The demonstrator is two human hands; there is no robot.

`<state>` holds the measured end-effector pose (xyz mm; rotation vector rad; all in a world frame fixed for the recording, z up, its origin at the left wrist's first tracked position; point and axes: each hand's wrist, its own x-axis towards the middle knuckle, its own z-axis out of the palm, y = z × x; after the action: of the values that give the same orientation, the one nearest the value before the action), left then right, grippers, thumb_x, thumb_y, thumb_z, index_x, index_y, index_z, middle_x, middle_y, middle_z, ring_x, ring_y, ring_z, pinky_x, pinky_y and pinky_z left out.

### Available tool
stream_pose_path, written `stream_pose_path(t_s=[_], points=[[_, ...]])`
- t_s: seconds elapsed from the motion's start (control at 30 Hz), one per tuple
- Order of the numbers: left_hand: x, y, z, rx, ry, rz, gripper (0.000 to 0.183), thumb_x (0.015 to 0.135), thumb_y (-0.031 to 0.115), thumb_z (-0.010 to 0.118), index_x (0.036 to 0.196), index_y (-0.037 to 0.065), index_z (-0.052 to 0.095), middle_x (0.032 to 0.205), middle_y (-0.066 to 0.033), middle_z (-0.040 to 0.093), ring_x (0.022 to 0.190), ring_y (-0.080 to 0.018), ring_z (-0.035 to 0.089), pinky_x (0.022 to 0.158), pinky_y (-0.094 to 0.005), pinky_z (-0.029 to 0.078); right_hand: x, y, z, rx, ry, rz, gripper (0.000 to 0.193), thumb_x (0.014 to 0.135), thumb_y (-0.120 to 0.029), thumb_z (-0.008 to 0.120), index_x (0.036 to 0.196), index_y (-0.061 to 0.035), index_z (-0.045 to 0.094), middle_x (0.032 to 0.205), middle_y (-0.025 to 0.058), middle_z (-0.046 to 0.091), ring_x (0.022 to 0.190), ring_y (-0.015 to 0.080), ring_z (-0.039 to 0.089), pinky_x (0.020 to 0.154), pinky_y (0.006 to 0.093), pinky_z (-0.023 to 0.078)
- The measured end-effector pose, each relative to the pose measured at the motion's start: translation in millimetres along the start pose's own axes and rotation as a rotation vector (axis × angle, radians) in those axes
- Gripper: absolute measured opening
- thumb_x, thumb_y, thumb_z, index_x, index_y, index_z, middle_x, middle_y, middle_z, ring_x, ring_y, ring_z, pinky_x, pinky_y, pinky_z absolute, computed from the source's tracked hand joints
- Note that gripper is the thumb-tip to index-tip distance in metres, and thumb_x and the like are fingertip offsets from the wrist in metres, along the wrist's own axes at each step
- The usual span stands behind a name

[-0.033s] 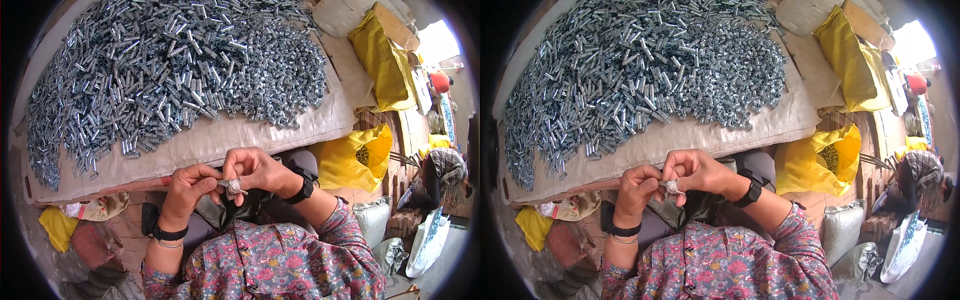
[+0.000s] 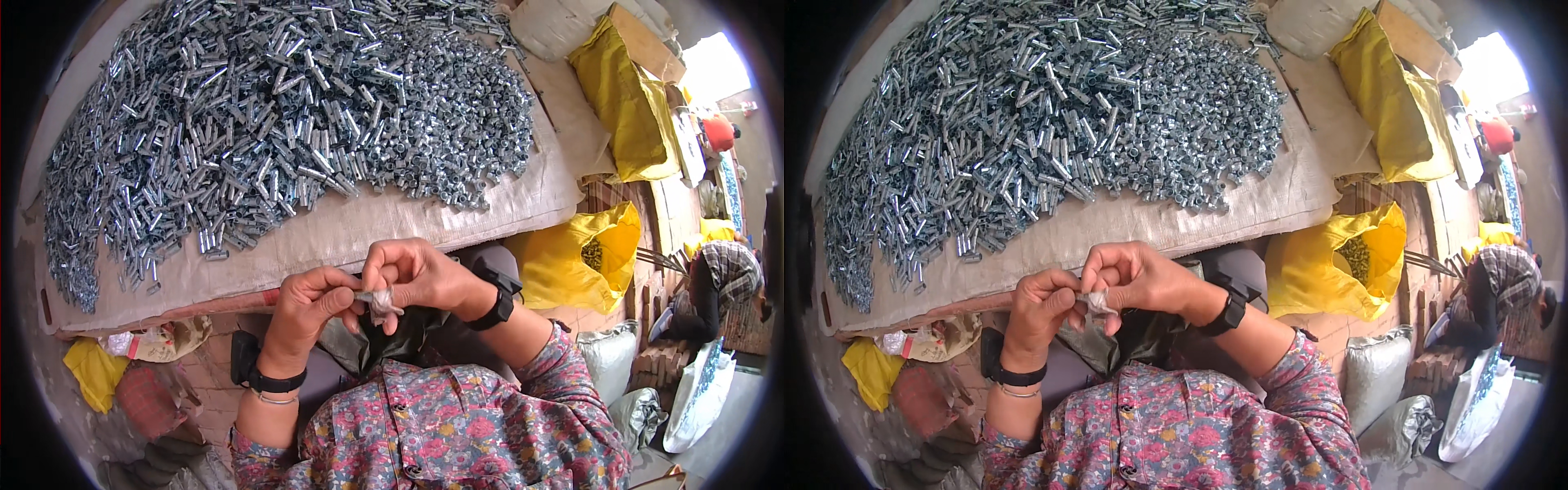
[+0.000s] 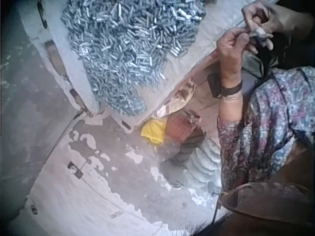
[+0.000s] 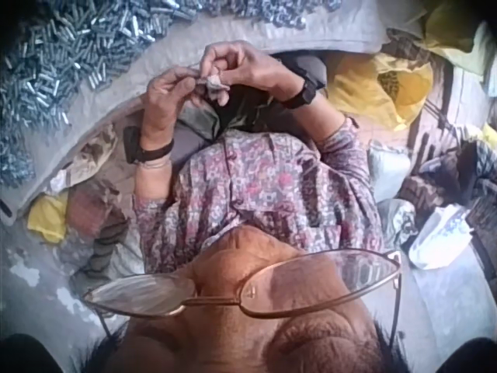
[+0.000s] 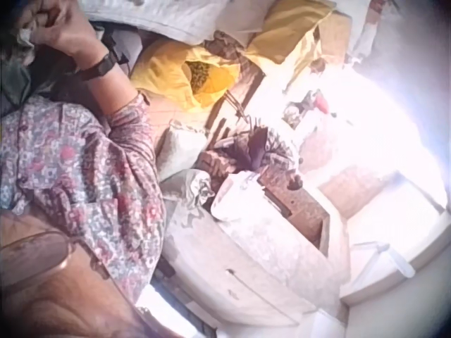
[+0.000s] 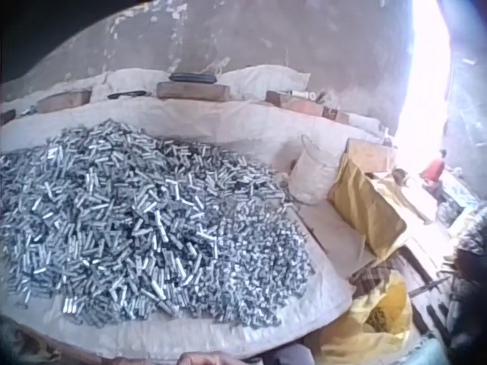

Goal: Manually assembling or sorting small metal components into sets.

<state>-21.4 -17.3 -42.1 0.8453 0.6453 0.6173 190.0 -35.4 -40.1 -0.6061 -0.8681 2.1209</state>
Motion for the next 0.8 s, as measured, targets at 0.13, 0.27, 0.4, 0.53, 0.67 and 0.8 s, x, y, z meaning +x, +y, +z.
stream_pose_path(t_s=[0.13, 0.27, 0.4, 0.53, 0.67, 0.8], points=[[4.7, 6.0, -1.5, 0.315, 0.107, -0.029, 0.014, 0.089, 0.011, 0.061, 0.096, -0.002, 0.063, 0.076, -0.0049, 0.064, 0.061, -0.0081, 0.060, 0.058, -0.0192, 0.048, 15.4, -21.5, -20.2, -1.120, 0.412, -0.192, 0.016, 0.082, -0.007, 0.065, 0.095, 0.0016, 0.061, 0.078, 0.0092, 0.065, 0.062, 0.0143, 0.064, 0.057, 0.0265, 0.051], [13.4, 22.4, 15.1, 0.798, 0.002, 0.062, 0.012, 0.085, 0.012, 0.065, 0.092, 0.002, 0.065, 0.073, -0.0056, 0.062, 0.061, -0.0120, 0.058, 0.057, -0.0232, 0.046, 31.1, -24.9, -43.6, -1.676, 0.528, -0.354, 0.019, 0.081, -0.014, 0.063, 0.097, -0.0037, 0.062, 0.083, 0.0122, 0.061, 0.067, 0.0312, 0.063, 0.060, 0.0377, 0.051], [38.1, 25.0, 15.1, 1.219, 0.094, 0.391, 0.016, 0.083, 0.015, 0.065, 0.095, 0.005, 0.064, 0.080, -0.0130, 0.060, 0.068, -0.0283, 0.060, 0.059, -0.0356, 0.047, 39.0, -19.1, -49.0, -1.908, 0.532, -0.269, 0.011, 0.079, -0.005, 0.055, 0.090, -0.0015, 0.055, 0.082, 0.0148, 0.056, 0.069, 0.0342, 0.062, 0.060, 0.0417, 0.051], [72.2, 19.9, 2.6, 1.474, 0.345, 0.526, 0.019, 0.084, 0.017, 0.063, 0.100, 0.007, 0.060, 0.084, -0.0132, 0.060, 0.073, -0.0319, 0.061, 0.061, -0.0393, 0.048, 42.4, -20.5, -46.3, -1.907, 0.505, -0.190, 0.014, 0.075, 0.000, 0.054, 0.090, -0.0006, 0.053, 0.083, 0.0161, 0.055, 0.072, 0.0347, 0.062, 0.061, 0.0413, 0.051], [91.4, 10.6, -2.3, 1.572, 0.496, 0.458, 0.016, 0.083, 0.018, 0.064, 0.096, 0.010, 0.059, 0.083, -0.0102, 0.059, 0.072, -0.0312, 0.061, 0.060, -0.0388, 0.048, 40.9, -20.0, -42.8, -1.893, 0.496, -0.199, 0.015, 0.074, 0.001, 0.054, 0.089, -0.0002, 0.053, 0.083, 0.0163, 0.055, 0.073, 0.0345, 0.062, 0.061, 0.0415, 0.051], [97.0, -2.4, -4.7, 1.564, 0.533, 0.528, 0.015, 0.081, 0.018, 0.066, 0.088, 0.010, 0.054, 0.080, -0.0085, 0.057, 0.069, -0.0300, 0.061, 0.055, -0.0386, 0.049, 37.7, -15.9, -43.4, -1.892, 0.560, -0.264, 0.016, 0.073, 0.002, 0.055, 0.088, 0.0007, 0.051, 0.081, 0.0166, 0.054, 0.072, 0.0353, 0.061, 0.061, 0.0418, 0.050]])
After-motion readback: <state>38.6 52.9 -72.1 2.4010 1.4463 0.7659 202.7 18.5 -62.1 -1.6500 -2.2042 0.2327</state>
